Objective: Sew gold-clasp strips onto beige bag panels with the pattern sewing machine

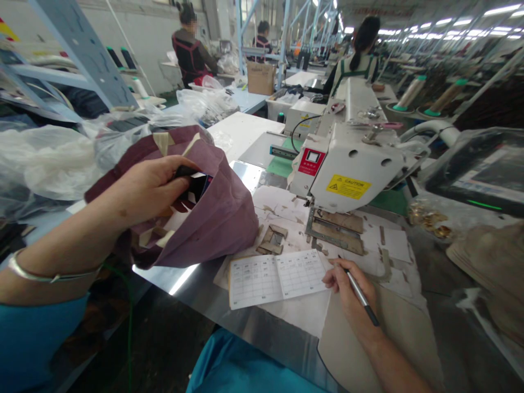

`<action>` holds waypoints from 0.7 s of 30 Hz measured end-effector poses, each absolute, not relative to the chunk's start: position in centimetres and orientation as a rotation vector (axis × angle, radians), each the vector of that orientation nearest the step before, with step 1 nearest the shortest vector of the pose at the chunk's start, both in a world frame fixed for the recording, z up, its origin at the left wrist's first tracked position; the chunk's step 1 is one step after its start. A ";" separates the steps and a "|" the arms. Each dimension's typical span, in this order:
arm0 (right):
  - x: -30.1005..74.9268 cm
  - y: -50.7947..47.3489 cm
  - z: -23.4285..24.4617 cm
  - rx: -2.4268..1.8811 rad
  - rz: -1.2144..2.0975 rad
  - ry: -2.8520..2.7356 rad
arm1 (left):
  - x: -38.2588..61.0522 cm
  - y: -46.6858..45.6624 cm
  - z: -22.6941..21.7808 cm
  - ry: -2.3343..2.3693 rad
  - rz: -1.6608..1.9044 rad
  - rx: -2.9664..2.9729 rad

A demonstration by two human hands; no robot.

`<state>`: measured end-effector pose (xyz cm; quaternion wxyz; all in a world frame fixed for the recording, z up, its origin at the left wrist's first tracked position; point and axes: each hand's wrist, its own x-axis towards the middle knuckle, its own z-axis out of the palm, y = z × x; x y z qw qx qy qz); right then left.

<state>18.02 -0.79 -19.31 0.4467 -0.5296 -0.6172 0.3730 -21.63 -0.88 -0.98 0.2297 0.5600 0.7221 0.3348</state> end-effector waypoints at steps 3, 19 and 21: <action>18.1 -0.8 -19.3 -1.313 0.927 -1.542 | -21.4 -1.1 -0.7 1.982 0.955 1.488; 18.0 -0.8 -19.3 -1.318 0.932 -1.557 | -22.4 -1.2 -0.7 1.989 0.992 1.454; 18.1 -0.8 -19.4 -1.312 0.935 -1.548 | -22.4 -1.2 -0.7 2.008 0.975 1.453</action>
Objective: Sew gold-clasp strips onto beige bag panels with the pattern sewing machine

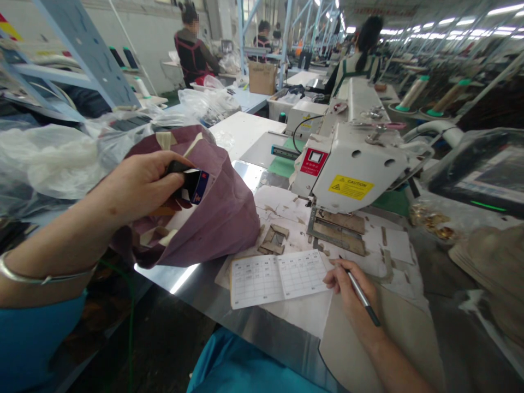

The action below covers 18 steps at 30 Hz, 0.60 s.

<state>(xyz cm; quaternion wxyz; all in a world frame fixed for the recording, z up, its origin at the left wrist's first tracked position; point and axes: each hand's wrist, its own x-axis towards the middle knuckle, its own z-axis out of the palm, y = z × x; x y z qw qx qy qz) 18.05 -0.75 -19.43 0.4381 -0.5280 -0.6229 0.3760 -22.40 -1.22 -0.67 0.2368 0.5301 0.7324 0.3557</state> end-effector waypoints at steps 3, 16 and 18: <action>18.1 -0.7 -19.6 -1.314 0.934 -1.536 | -22.2 -1.2 -0.6 2.018 0.953 1.460; 17.9 -0.8 -19.0 -1.295 0.929 -1.559 | -21.6 -1.2 -0.3 2.059 0.921 1.458; 17.9 -0.8 -19.0 -1.298 0.925 -1.559 | -21.7 -1.2 -0.4 2.061 0.918 1.449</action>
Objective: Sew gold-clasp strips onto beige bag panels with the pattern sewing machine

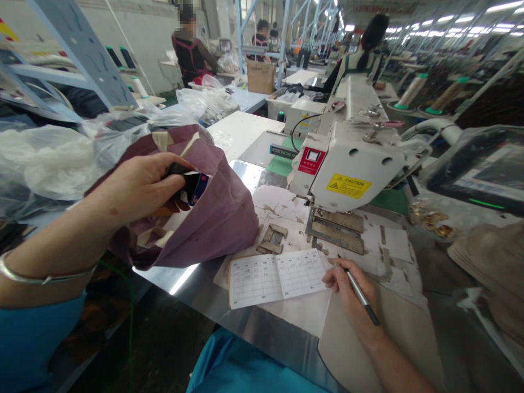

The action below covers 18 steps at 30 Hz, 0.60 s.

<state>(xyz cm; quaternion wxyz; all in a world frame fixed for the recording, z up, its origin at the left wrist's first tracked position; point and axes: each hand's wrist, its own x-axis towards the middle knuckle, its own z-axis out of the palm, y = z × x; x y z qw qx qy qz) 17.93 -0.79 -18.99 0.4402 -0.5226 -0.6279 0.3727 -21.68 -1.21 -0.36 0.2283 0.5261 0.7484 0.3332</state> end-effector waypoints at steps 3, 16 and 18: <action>18.0 -0.8 -19.1 -1.304 0.927 -1.557 | -21.8 -1.2 -0.4 2.077 0.908 1.462; 18.2 -0.7 -19.7 -1.297 0.950 -1.545 | -22.2 -1.0 -0.7 2.064 0.925 1.468; 18.2 -0.7 -19.6 -1.305 0.943 -1.549 | -22.3 -1.0 -0.9 2.053 0.924 1.466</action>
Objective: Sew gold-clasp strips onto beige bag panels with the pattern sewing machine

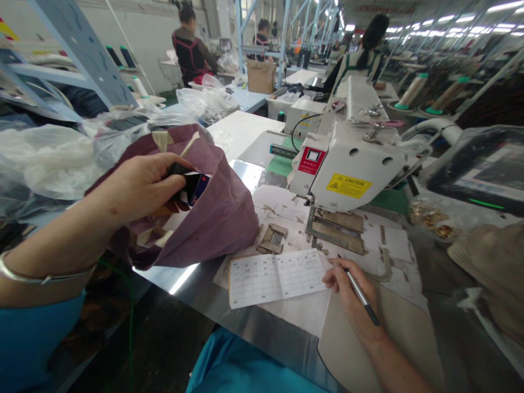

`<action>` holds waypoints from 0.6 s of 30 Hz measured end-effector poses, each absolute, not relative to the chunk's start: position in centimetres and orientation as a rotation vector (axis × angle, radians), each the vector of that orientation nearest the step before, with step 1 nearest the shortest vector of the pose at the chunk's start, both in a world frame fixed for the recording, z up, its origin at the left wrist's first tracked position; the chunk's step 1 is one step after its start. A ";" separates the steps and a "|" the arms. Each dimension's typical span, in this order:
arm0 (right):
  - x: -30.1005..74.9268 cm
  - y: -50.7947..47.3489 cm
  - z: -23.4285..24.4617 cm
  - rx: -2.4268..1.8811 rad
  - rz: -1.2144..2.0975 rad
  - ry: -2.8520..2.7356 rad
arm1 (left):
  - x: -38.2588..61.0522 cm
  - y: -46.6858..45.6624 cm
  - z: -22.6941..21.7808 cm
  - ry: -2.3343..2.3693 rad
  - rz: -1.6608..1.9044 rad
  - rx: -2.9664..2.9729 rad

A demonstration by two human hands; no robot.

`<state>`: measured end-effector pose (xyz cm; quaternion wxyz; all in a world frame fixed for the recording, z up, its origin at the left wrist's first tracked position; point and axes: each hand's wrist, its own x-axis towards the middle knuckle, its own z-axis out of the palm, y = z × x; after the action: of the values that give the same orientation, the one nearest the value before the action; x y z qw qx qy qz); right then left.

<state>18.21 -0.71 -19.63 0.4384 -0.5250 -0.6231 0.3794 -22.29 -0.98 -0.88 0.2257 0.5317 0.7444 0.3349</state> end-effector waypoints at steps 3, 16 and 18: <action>18.2 -0.7 -19.5 -1.307 0.937 -1.554 | -22.2 -0.9 -0.9 2.060 0.920 1.465; 18.1 -0.7 -19.3 -1.290 0.928 -1.564 | -21.9 -0.9 -0.7 2.069 0.929 1.456; 18.1 -0.7 -19.3 -1.294 0.929 -1.565 | -21.9 -0.9 -0.7 2.065 0.928 1.450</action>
<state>18.12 -0.68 -19.29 0.4389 -0.5209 -0.6296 0.3737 -21.88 -0.86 -0.73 0.2248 0.5255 0.7485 0.3363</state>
